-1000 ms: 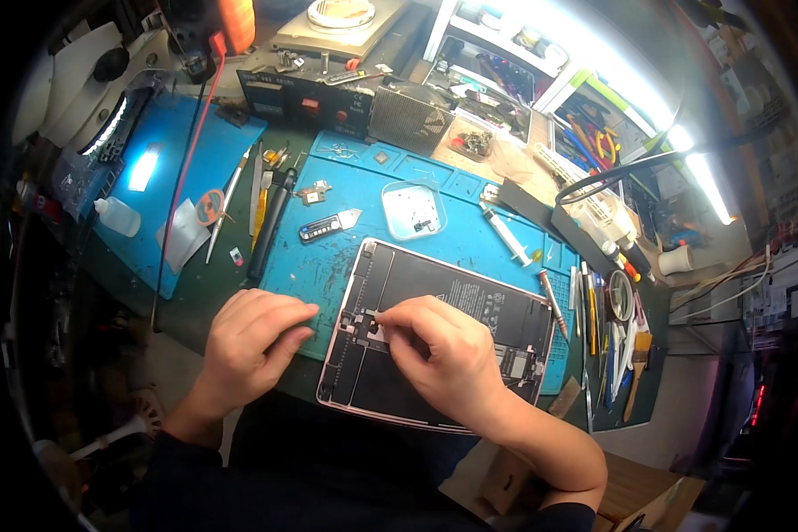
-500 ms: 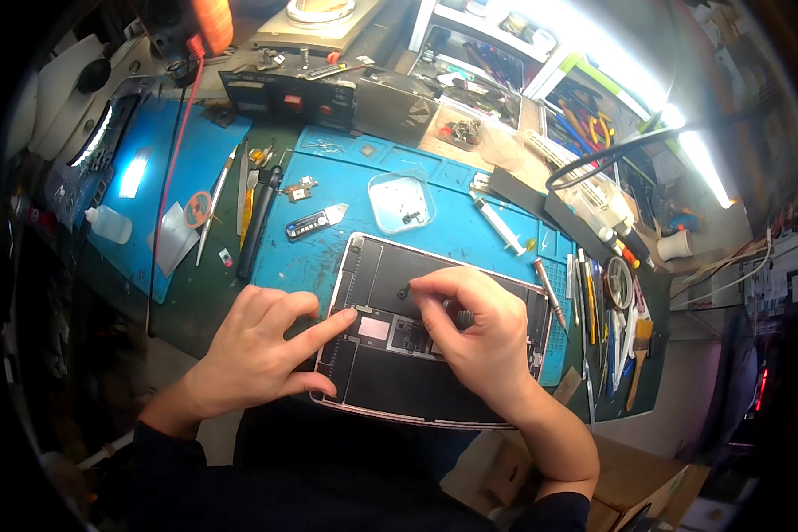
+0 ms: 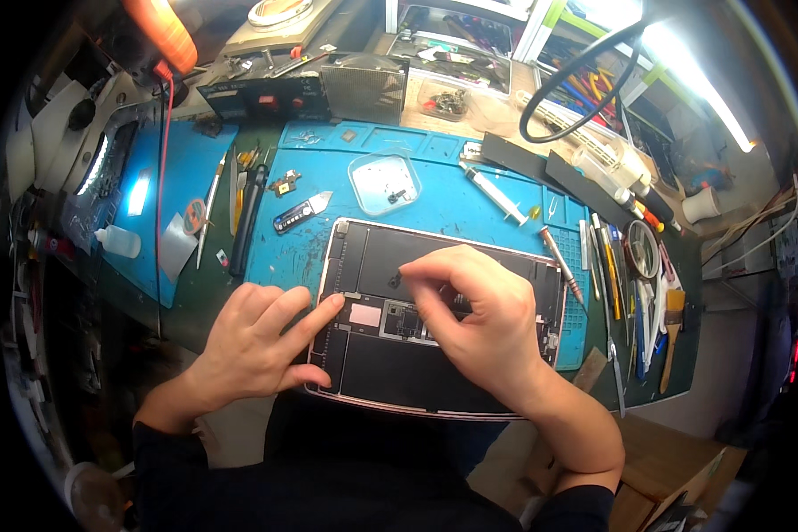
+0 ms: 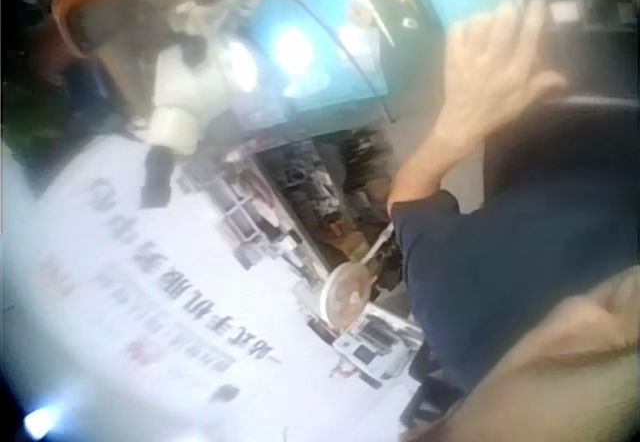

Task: The person disassembles a pink tablet, removes the battery, and compares it with a silver tablet. They then reassemble the pink tablet, securing internal components and closing the back cover.

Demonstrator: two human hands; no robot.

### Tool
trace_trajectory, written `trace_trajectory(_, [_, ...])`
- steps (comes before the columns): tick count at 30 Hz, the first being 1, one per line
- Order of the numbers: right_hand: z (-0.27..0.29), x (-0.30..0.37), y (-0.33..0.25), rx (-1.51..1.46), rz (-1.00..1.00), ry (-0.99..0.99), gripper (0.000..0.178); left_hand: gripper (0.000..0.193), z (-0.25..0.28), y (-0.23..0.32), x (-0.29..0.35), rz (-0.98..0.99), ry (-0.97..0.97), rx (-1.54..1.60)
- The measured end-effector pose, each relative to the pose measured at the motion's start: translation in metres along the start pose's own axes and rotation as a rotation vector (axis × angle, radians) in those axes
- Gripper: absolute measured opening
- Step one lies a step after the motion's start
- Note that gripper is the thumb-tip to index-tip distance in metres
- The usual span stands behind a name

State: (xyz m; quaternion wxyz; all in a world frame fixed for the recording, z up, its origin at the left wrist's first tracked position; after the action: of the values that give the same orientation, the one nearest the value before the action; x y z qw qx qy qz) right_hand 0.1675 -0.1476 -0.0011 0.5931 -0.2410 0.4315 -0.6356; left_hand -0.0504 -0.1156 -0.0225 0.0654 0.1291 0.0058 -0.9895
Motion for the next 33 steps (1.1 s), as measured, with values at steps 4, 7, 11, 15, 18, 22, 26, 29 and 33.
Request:
trace_trajectory(4, [0.0005, 0.0019, 0.0002, 0.007, 0.009, 0.009, 0.014, 0.077, 0.0010, 0.0004, -0.0034, -0.036, -0.050, -0.019])
trace_trajectory(7, [0.0016, 0.0021, 0.0002, -0.001, 0.021, 0.020, 0.014, 0.077, -0.0001, 0.0005, -0.0059, -0.048, -0.054, -0.014])
trace_trajectory(11, [0.0013, 0.0029, 0.0021, -0.012, 0.016, 0.018, 0.013, 0.074, -0.0005, 0.0007, -0.0061, -0.043, -0.048, -0.002])
trace_trajectory(15, [0.0010, 0.0031, 0.0033, -0.005, 0.023, 0.021, 0.012, 0.063, 0.0002, -0.0039, -0.0044, -0.043, 0.024, 0.065])
trace_trajectory(18, [0.0015, 0.0042, 0.0020, -0.018, 0.025, 0.026, 0.011, 0.056, 0.0014, -0.0044, -0.0033, -0.023, 0.042, 0.094])
trace_trajectory(22, [0.0021, 0.0044, 0.0013, -0.029, 0.056, 0.046, 0.012, 0.053, 0.0010, -0.0032, -0.0033, -0.017, 0.055, 0.086])
trace_trajectory(26, [0.0041, 0.0048, 0.0020, -0.048, 0.042, 0.061, 0.012, 0.050, 0.0028, -0.0015, -0.0045, -0.061, 0.068, 0.044])
trace_trajectory(29, [0.0056, 0.0044, 0.0019, -0.050, 0.059, 0.069, 0.012, 0.047, 0.0045, 0.0003, -0.0056, -0.067, 0.079, 0.021])
trace_trajectory(33, [0.0060, 0.0048, 0.0033, -0.058, 0.049, 0.075, 0.012, 0.044, 0.0053, 0.0005, -0.0079, -0.058, 0.071, 0.026])
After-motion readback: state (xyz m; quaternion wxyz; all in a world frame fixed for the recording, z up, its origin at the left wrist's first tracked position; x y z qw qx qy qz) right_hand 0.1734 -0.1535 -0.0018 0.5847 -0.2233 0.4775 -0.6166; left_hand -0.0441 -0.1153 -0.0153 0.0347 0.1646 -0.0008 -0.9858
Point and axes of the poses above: each hand's wrist, its own x-axis away from the middle knuckle, its own z-axis out of the back of the hand, y = z × x, the point moved 7 cm from there along -x, towards the middle knuckle, and after that the axes turned 11 degrees about -z, right-handed, at the moved point
